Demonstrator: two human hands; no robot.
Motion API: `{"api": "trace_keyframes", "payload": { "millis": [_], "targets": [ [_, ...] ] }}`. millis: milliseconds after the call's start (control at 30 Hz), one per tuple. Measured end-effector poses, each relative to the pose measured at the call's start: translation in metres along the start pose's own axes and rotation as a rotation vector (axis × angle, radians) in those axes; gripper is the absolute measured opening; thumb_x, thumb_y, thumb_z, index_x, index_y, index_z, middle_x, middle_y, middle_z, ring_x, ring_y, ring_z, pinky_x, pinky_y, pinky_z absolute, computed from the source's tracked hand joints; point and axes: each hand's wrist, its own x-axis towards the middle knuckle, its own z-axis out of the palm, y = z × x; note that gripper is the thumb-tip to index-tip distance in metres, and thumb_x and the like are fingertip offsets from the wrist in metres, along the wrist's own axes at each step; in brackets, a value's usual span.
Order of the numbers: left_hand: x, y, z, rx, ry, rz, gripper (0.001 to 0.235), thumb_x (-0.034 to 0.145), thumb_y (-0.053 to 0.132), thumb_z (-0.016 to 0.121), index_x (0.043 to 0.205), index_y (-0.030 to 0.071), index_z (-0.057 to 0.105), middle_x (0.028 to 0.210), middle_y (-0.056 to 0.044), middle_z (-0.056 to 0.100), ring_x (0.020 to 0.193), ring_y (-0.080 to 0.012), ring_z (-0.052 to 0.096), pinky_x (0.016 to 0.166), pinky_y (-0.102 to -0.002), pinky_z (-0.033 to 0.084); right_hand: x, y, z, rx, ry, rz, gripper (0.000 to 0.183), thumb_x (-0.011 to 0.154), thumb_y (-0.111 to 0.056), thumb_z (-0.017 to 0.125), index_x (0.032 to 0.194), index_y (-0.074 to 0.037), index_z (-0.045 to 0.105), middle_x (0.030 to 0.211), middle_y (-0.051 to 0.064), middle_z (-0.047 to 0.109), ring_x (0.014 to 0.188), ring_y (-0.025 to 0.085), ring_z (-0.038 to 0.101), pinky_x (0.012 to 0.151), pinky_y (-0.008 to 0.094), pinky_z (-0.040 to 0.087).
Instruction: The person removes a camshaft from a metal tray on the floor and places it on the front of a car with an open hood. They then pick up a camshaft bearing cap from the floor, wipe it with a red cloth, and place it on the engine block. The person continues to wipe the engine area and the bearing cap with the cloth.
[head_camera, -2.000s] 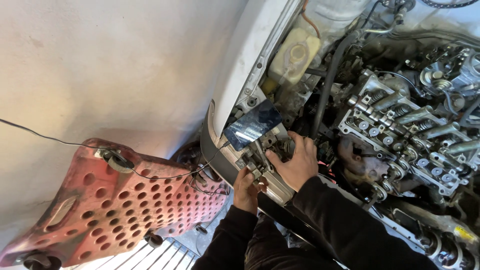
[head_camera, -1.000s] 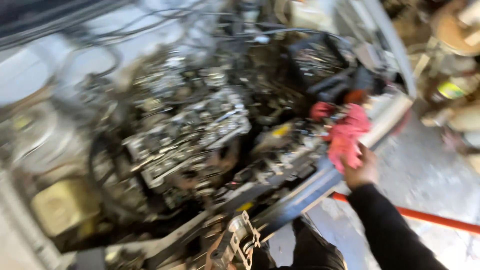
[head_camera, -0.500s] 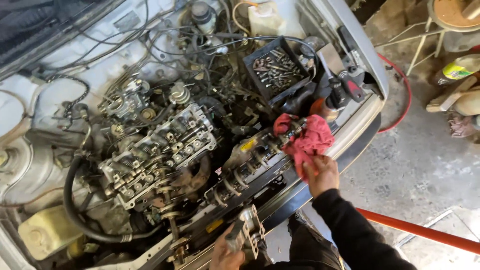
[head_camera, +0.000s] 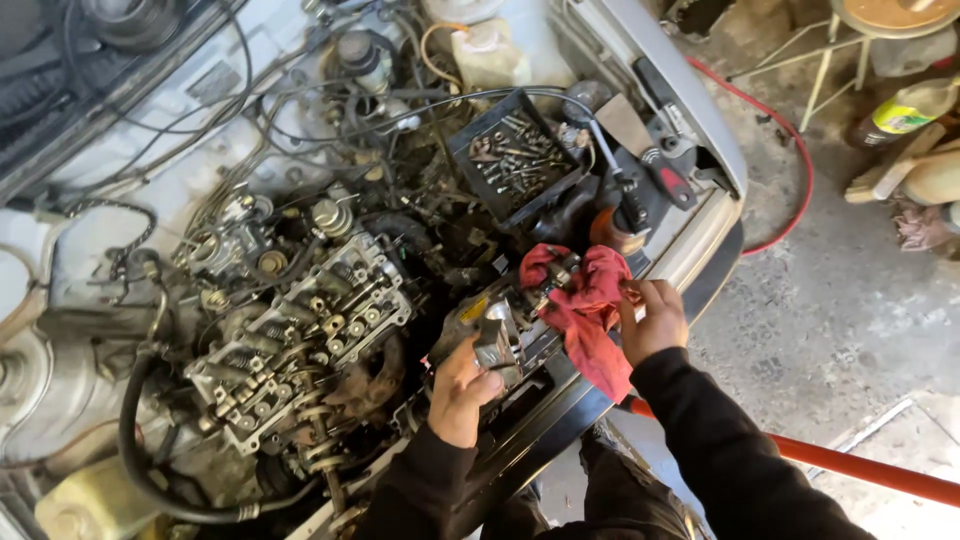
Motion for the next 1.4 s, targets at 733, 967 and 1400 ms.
{"api": "trace_keyframes", "payload": {
  "millis": [733, 967, 1400],
  "targets": [
    [0.035, -0.046, 0.064, -0.062, -0.25, -0.208, 0.057, 0.085, 0.034, 0.066, 0.133, 0.003, 0.065, 0.109, -0.004, 0.07, 0.098, -0.0135, 0.065, 0.087, -0.028, 0.051, -0.1, 0.065, -0.062, 1.351, 0.033, 0.217, 0.026, 0.097, 0.005, 0.055, 0.122, 0.0, 0.06, 0.127, 0.01, 0.065, 0.117, 0.022, 0.065, 0.107, 0.04, 0.052],
    [0.046, -0.079, 0.068, -0.179, -0.363, -0.431, 0.046, 0.089, 0.024, 0.059, 0.124, -0.004, 0.066, 0.101, -0.01, 0.072, 0.084, -0.0159, 0.065, 0.072, -0.03, 0.052, -0.065, 0.019, -0.056, 1.16, -0.2, 0.333, 0.05, 0.086, 0.008, 0.069, 0.133, -0.003, 0.056, 0.119, 0.008, 0.065, 0.108, 0.015, 0.064, 0.096, 0.033, 0.053],
    [0.048, -0.071, 0.07, -0.024, -0.26, -0.249, 0.043, 0.091, 0.03, 0.064, 0.119, -0.003, 0.07, 0.103, -0.008, 0.073, 0.092, -0.0145, 0.066, 0.086, -0.03, 0.053, -0.093, 0.0, -0.041, 1.278, -0.229, 0.379, 0.04, 0.092, 0.003, 0.067, 0.131, 0.004, 0.062, 0.116, 0.009, 0.072, 0.105, 0.016, 0.068, 0.095, 0.032, 0.055]
  ]
}}
